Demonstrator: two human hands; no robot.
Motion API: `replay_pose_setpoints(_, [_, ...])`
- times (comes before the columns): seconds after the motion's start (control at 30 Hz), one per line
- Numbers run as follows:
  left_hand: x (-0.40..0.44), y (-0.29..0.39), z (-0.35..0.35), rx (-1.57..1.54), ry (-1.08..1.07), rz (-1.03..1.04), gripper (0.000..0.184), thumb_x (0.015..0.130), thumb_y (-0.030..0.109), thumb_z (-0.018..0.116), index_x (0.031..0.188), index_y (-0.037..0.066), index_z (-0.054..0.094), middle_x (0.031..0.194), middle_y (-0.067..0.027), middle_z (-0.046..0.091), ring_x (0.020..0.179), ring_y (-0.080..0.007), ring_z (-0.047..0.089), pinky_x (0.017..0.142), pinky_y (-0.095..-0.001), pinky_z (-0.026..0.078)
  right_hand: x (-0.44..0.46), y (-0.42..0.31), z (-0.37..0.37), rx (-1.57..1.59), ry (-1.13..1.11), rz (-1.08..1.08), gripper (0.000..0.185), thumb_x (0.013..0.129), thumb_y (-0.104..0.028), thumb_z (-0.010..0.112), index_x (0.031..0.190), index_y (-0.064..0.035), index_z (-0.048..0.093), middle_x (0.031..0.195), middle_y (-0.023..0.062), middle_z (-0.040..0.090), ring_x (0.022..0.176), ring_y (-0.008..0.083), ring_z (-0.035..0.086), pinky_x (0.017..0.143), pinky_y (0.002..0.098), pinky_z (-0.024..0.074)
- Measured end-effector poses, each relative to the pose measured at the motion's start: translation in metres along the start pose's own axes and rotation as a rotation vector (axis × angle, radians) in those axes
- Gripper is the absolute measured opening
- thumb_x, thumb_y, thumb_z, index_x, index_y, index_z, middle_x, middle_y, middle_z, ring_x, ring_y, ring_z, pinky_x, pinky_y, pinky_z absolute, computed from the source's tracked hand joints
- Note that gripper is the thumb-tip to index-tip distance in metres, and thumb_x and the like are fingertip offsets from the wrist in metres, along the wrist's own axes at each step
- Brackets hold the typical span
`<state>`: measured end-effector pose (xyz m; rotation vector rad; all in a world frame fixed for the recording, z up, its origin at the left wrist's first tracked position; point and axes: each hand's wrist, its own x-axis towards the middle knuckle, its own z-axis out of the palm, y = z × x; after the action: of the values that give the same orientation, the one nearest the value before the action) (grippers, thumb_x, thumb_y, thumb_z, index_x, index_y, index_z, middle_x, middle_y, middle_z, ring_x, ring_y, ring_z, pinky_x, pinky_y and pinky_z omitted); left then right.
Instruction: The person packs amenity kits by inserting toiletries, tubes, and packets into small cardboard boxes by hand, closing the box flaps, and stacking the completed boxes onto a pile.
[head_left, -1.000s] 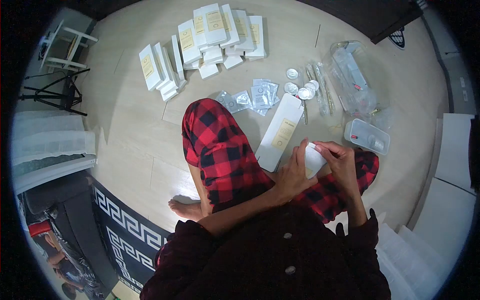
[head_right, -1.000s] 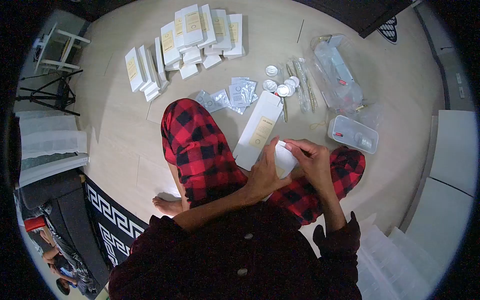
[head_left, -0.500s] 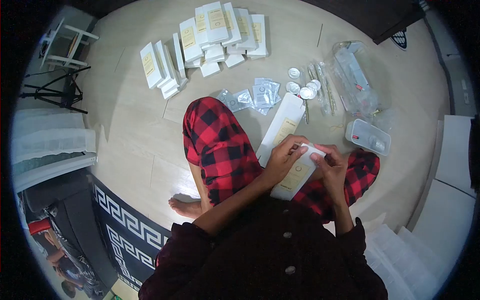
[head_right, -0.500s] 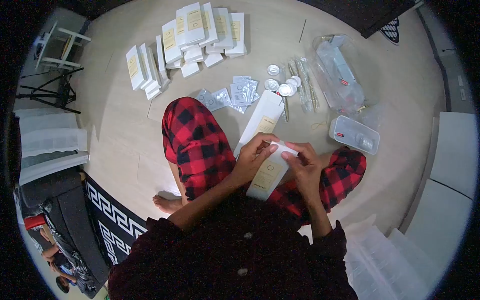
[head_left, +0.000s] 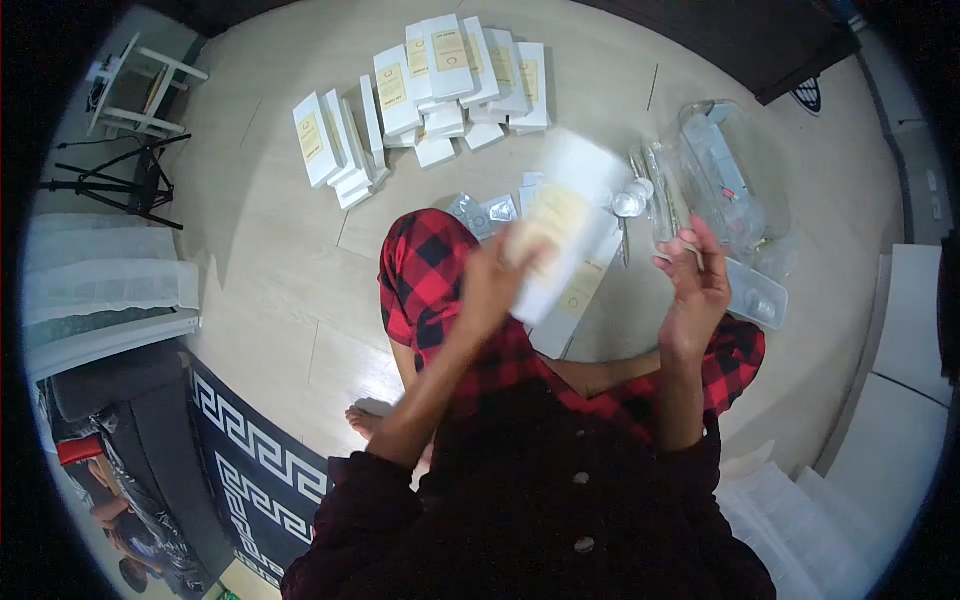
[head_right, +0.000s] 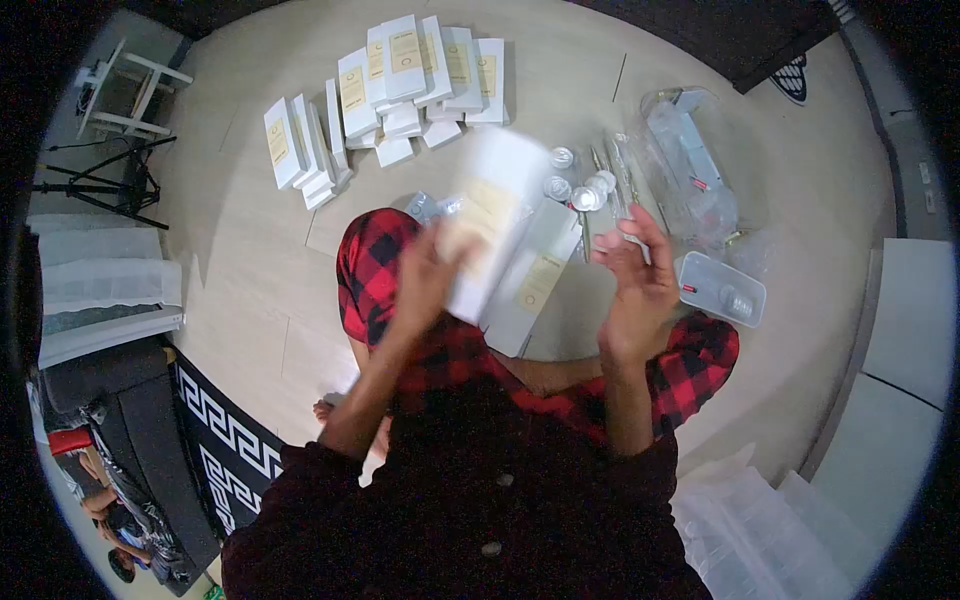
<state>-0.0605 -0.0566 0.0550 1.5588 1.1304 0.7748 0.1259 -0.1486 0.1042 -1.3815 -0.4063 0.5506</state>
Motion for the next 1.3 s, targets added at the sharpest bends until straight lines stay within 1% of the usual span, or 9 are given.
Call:
replay_pose_setpoints(0.1, [0.083,-0.023,-0.058,-0.088,0.498,-0.05,0.038,0.095,0.027,0.044,0.098,-0.008,0.057,0.077,-0.0158,0.06,0.066,-0.0206,0.05,0.064,-0.0349,0.043,0.004,-0.001,-0.016,-0.028,0.015,-0.049,0.03,0.083,-0.005,0.06,0.112,0.0021,0.057,0.1,0.0084,0.059,0.08,0.0152,0.06,0.068,0.027,0.0506])
replay_pose_setpoints(0.17, [0.148,-0.055,-0.093,0.195,0.694,0.432,0.051,0.095,0.034,0.042,0.121,-0.009,0.044,0.087,-0.0257,0.059,0.079,-0.0319,0.057,0.072,-0.0377,0.044,0.0,0.001,-0.028,-0.101,0.066,0.044,0.024,0.084,-0.004,0.058,0.107,0.0022,0.059,0.093,0.0067,0.06,0.079,0.0147,0.06,0.067,0.0264,0.0506])
replay_pose_setpoints(0.2, [0.173,-0.066,-0.107,0.292,0.708,0.274,0.054,0.095,0.037,0.04,0.132,-0.003,0.034,0.103,-0.0292,0.056,0.088,-0.0384,0.058,0.079,-0.0384,0.044,-0.004,0.005,-0.036,-0.099,0.069,0.036,0.024,0.084,-0.004,0.058,0.107,0.0022,0.059,0.093,0.0067,0.06,0.079,0.0147,0.06,0.067,0.0264,0.0506])
replay_pose_setpoints(0.5, [0.253,-0.114,-0.118,1.097,0.345,-0.017,0.049,0.092,0.036,0.04,0.137,0.019,0.034,0.142,-0.015,0.028,0.12,-0.0399,0.037,0.095,-0.0542,0.035,-0.028,0.069,-0.056,-0.369,-0.155,0.196,0.015,0.082,-0.002,0.06,0.097,-0.0002,0.064,0.089,0.0042,0.061,0.077,0.0127,0.059,0.062,0.0239,0.0491])
replay_pose_setpoints(0.6, [0.245,-0.121,-0.122,1.213,0.507,0.206,0.05,0.088,0.029,0.05,0.134,0.014,0.038,0.139,-0.016,0.032,0.117,-0.0407,0.038,0.095,-0.0512,0.034,-0.019,0.105,-0.036,-0.76,-0.414,-0.136,0.039,0.069,-0.004,0.071,0.106,-0.0014,0.058,0.102,0.0088,0.057,0.088,0.0233,0.058,0.071,0.0322,0.0499])
replay_pose_setpoints(0.77, [0.135,-0.053,-0.053,0.579,0.435,0.531,0.048,0.078,0.012,0.064,0.122,0.001,0.047,0.121,-0.0183,0.05,0.106,-0.0362,0.049,0.091,-0.0452,0.037,0.019,0.128,-0.001,-1.162,-0.477,-0.364,0.08,0.053,-0.008,0.081,0.123,-0.0042,0.044,0.118,0.0112,0.046,0.096,0.0342,0.054,0.082,0.0413,0.0479])
replay_pose_setpoints(0.87, [0.037,-0.031,0.013,0.355,-0.041,0.114,0.055,0.075,0.018,0.068,0.121,-0.001,0.046,0.12,-0.0211,0.051,0.114,-0.0362,0.047,0.098,-0.0408,0.036,0.034,0.13,0.005,-1.28,-0.529,-0.115,0.089,0.047,-0.009,0.084,0.124,-0.0042,0.039,0.119,0.0116,0.044,0.096,0.0357,0.055,0.081,0.0418,0.0485])
replay_pose_setpoints(1.07, [-0.034,-0.05,0.094,0.645,-0.203,0.197,0.109,0.06,0.02,0.081,0.136,-0.011,0.01,0.129,-0.0283,0.035,0.115,-0.0412,0.041,0.097,-0.0403,0.036,0.047,0.119,-0.007,-1.173,-0.434,-0.151,0.03,0.063,-0.012,0.076,0.085,-0.0027,0.056,0.093,0.0134,0.057,0.083,0.0297,0.061,0.07,0.0409,0.0482])
replay_pose_setpoints(1.3, [-0.036,0.004,0.108,0.345,-0.129,0.211,0.106,0.057,0.02,0.082,0.136,-0.005,0.016,0.126,-0.0251,0.04,0.113,-0.0379,0.045,0.093,-0.0406,0.039,0.032,0.024,-0.015,-0.774,-0.564,-0.121,0.02,0.074,-0.006,0.068,0.09,0.001,0.058,0.079,0.0066,0.063,0.071,0.0115,0.061,0.06,0.0233,0.0474])
